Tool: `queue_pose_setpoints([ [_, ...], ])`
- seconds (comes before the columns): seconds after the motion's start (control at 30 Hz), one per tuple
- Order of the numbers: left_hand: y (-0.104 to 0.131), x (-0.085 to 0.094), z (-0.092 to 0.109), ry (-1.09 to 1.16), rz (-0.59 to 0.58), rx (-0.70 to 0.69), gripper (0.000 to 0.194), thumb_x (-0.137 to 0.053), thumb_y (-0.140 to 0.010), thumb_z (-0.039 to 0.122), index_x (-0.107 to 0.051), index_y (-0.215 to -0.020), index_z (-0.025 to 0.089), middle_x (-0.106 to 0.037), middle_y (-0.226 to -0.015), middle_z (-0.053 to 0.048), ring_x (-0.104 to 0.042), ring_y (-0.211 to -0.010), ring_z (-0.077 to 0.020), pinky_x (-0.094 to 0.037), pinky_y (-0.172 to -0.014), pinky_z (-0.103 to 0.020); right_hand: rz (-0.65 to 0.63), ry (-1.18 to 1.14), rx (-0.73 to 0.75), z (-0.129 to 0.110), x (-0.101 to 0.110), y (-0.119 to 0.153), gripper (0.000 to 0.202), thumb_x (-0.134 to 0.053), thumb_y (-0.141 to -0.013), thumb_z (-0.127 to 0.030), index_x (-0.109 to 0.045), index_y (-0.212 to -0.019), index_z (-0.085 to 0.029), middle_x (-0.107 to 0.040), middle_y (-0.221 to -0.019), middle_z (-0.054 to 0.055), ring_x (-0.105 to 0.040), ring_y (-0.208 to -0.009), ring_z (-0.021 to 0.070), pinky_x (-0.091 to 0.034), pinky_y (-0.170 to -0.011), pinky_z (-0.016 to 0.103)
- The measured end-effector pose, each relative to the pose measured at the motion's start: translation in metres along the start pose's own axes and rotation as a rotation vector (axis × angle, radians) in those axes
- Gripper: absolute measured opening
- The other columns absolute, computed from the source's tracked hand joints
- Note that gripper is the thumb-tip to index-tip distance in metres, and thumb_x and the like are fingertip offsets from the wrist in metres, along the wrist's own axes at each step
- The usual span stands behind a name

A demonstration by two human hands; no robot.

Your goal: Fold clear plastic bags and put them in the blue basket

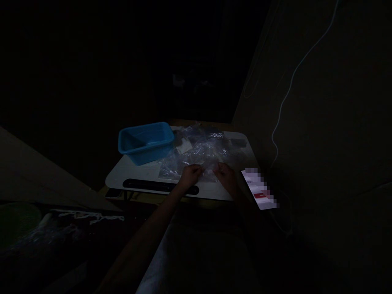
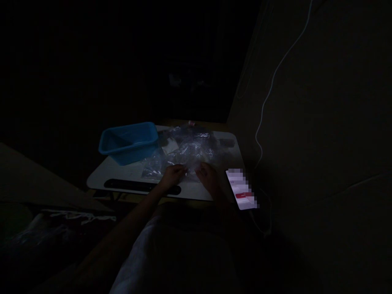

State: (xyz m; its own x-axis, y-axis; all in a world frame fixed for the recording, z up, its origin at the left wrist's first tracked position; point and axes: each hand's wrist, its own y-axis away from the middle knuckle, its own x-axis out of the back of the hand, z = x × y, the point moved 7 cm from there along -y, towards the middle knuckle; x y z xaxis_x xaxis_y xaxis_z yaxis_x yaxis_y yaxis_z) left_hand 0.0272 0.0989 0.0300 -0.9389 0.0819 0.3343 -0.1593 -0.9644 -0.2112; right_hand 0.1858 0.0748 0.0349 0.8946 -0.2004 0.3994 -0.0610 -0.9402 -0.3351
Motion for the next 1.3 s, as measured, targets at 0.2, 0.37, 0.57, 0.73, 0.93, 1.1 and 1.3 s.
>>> queue_pose_setpoints([
  [0.2,0.000,0.003,-0.015,0.173,0.054,0.069,0.023,-0.054,-0.067,0.036,-0.059,-0.057,0.016,-0.051,-0.050,0.003,-0.045,-0.049,-0.0106,-0.034,-0.047,-0.021,0.097,0.083,-0.050,0.012,0.014,-0.006,0.020,-0.047,-0.069,-0.036,-0.052,-0.059,-0.019,-0.056,-0.059,0.000,-0.051,-0.060,0.0135,-0.041,-0.056,0.025],
  [0.37,-0.003,0.012,-0.034,0.346,0.183,0.101,0.028,-0.053,-0.067,0.042,-0.059,-0.061,0.015,-0.057,-0.058,0.000,-0.050,-0.054,-0.0112,-0.038,-0.051,-0.022,0.196,-0.063,-0.071,0.023,0.024,-0.002,0.019,-0.045,-0.068,-0.037,-0.051,-0.060,-0.021,-0.058,-0.064,0.002,-0.052,-0.063,0.0159,-0.044,-0.059,0.028],
  [0.57,-0.006,0.010,-0.041,0.397,0.178,0.127,0.027,-0.057,-0.064,0.040,-0.058,-0.073,0.015,-0.062,-0.069,-0.003,-0.054,-0.060,-0.0122,-0.042,-0.054,-0.023,0.167,0.034,-0.100,0.016,0.022,0.000,0.023,-0.043,-0.070,-0.039,-0.053,-0.061,-0.020,-0.058,-0.062,0.002,-0.052,-0.060,0.0154,-0.042,-0.058,0.027],
  [0.73,-0.003,0.015,-0.035,0.402,0.236,0.159,0.032,-0.059,-0.061,0.035,-0.054,-0.087,0.015,-0.061,-0.065,0.000,-0.054,-0.054,-0.0107,-0.039,-0.049,-0.021,0.195,0.181,-0.040,0.010,0.023,-0.001,0.024,-0.042,-0.071,-0.036,-0.056,-0.060,-0.020,-0.061,-0.064,0.003,-0.053,-0.063,0.0165,-0.041,-0.062,0.028],
  [0.93,-0.001,0.021,-0.029,0.279,0.296,0.139,0.020,-0.054,-0.067,0.035,-0.054,-0.063,0.015,-0.054,-0.053,0.003,-0.046,-0.047,-0.0085,-0.034,-0.044,-0.019,0.131,0.207,-0.051,0.008,0.023,0.002,0.027,-0.043,-0.074,-0.037,-0.059,-0.061,-0.020,-0.063,-0.065,0.004,-0.055,-0.064,0.0163,-0.041,-0.061,0.027],
  [1.1,-0.002,0.018,-0.030,0.287,0.252,0.097,0.024,-0.053,-0.067,0.039,-0.056,-0.063,0.015,-0.056,-0.054,0.001,-0.048,-0.048,-0.0102,-0.035,-0.045,-0.020,0.058,0.128,-0.149,0.017,0.021,-0.007,0.027,-0.049,-0.072,-0.040,-0.059,-0.057,-0.020,-0.062,-0.059,0.003,-0.054,-0.058,0.0148,-0.041,-0.057,0.026],
  [1.3,-0.006,0.011,-0.034,0.443,0.176,0.131,0.016,-0.057,-0.058,0.029,-0.057,-0.068,0.016,-0.060,-0.061,0.001,-0.055,-0.055,-0.0115,-0.039,-0.050,-0.021,0.043,0.007,-0.344,0.046,0.022,-0.028,0.045,-0.033,-0.079,-0.048,-0.059,-0.059,-0.018,-0.054,-0.043,0.002,-0.044,-0.035,0.0121,-0.032,-0.037,0.025],
])
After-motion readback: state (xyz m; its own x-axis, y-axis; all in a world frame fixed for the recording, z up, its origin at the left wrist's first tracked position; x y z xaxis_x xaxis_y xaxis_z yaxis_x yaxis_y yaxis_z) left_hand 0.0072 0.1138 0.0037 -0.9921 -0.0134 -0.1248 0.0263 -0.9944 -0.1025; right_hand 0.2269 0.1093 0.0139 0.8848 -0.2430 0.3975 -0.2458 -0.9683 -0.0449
